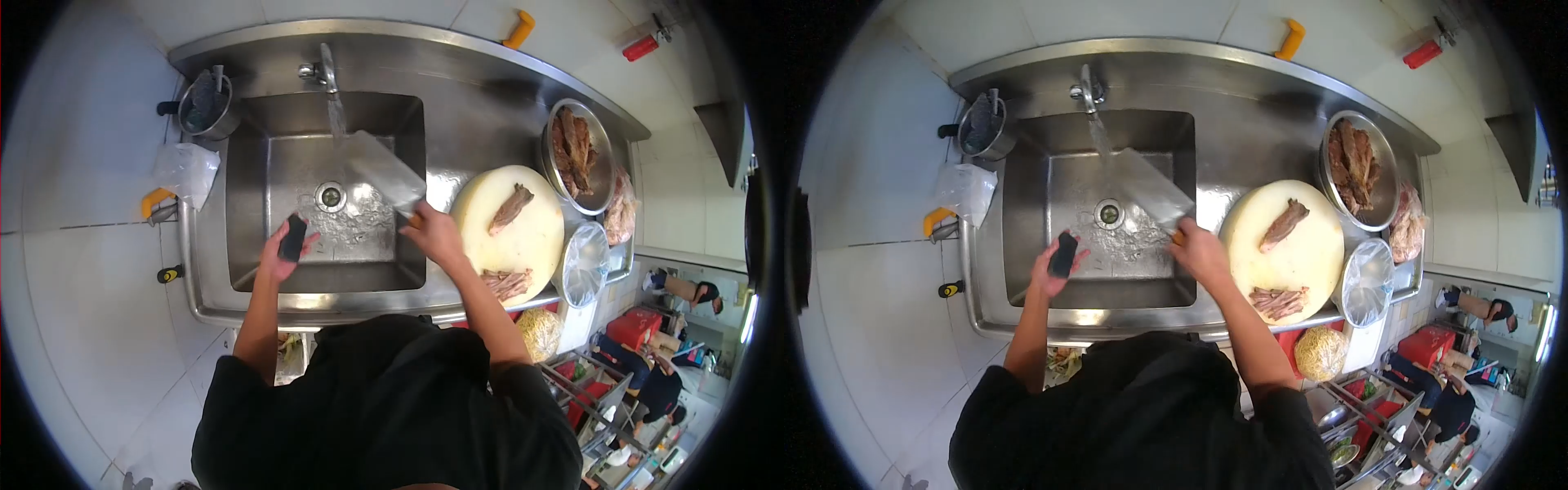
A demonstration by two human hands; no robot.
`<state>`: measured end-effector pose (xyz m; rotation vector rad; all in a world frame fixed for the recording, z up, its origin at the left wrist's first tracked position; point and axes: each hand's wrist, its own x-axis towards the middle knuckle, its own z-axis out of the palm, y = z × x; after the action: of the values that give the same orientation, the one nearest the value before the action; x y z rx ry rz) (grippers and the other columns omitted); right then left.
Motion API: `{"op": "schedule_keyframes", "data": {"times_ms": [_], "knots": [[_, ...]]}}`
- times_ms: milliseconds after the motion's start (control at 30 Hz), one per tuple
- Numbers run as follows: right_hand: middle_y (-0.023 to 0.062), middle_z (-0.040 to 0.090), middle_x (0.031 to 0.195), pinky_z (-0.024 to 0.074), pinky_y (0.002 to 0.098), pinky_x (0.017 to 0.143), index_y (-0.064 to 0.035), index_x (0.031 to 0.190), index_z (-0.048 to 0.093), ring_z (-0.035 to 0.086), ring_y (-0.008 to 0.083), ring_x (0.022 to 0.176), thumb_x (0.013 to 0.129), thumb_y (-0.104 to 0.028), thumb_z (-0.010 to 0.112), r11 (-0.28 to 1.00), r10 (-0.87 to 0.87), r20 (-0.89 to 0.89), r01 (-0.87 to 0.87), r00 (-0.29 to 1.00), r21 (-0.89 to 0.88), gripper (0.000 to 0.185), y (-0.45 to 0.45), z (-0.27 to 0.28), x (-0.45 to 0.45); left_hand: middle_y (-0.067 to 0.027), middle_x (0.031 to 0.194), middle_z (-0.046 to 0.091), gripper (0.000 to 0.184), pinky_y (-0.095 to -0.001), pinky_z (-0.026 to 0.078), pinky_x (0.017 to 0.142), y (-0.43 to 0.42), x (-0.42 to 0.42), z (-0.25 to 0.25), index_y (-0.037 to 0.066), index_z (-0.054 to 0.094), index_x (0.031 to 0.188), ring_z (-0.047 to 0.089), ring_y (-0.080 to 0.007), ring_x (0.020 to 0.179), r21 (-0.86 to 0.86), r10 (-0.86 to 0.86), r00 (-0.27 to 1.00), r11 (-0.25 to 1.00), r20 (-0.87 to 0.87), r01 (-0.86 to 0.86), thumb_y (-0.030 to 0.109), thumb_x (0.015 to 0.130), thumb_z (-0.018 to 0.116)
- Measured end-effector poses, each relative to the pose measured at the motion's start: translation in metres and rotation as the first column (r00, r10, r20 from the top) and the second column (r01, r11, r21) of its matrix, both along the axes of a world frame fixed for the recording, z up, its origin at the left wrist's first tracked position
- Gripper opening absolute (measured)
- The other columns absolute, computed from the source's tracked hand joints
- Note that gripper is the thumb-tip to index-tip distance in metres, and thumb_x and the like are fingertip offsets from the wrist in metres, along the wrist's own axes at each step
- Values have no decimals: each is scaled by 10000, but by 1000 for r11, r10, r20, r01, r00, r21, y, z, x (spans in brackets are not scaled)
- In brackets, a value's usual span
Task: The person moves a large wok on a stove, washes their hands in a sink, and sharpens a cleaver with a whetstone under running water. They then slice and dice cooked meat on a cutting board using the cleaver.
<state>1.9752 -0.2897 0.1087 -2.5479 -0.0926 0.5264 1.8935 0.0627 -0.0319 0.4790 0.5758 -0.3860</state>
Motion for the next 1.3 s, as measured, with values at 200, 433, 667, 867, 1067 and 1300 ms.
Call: {"op": "schedule_keyframes", "data": {"times_ms": [200,433,667,867,1067,1300], "knots": [[218,716,1001,537,518,853,-61,1083,621,688,415,969,826,-231,727,987,147,37,-144,988,-78,325,104,-78,61,-167,1462,481,565,-462,581,920,4,-85,20,136,406,1503,577,-399,1239,-191,170,985,967,-6,-168,345,1007,578],[202,694,878,580,457,744,45,1143,539,715,313,843,910,-212,596,791,-85,-437,327,895,517,352,140,-113,100,-165,1460,481,584,-497,492,1038,-2,-120,33,127,393,1511,574,-345,1238,-160,214,976,965,28,-207,349,1006,582],[161,646,824,580,431,674,-13,1068,518,633,265,664,941,-115,514,170,89,-854,837,513,520,163,121,-134,97,-164,1407,535,492,-501,464,1065,-5,-83,-4,132,469,1449,579,-339,1222,-137,397,918,909,-10,-394,345,1016,566],[43,565,722,463,284,493,-81,1015,518,552,138,540,970,-118,578,449,-36,-666,607,745,656,84,65,-69,48,-161,1271,638,333,-521,449,1079,-20,13,-72,80,608,1269,578,-347,1233,-326,395,919,866,-17,-378,290,1013,567],[13,557,714,460,271,506,-73,992,539,537,114,538,1016,-199,616,533,-197,-538,550,819,643,149,7,1,1,-254,1209,630,341,-559,470,1086,-98,186,-47,-23,580,1215,577,-449,1206,-469,329,944,836,13,-285,240,998,571],[36,579,721,491,272,531,-47,1001,545,569,128,556,1014,-202,614,340,-335,-504,601,796,723,171,-17,23,-31,-251,1215,641,549,-565,452,1089,-143,227,-15,-44,567,1264,575,-442,1219,-605,284,948,783,145,-142,429,985,572]]}}
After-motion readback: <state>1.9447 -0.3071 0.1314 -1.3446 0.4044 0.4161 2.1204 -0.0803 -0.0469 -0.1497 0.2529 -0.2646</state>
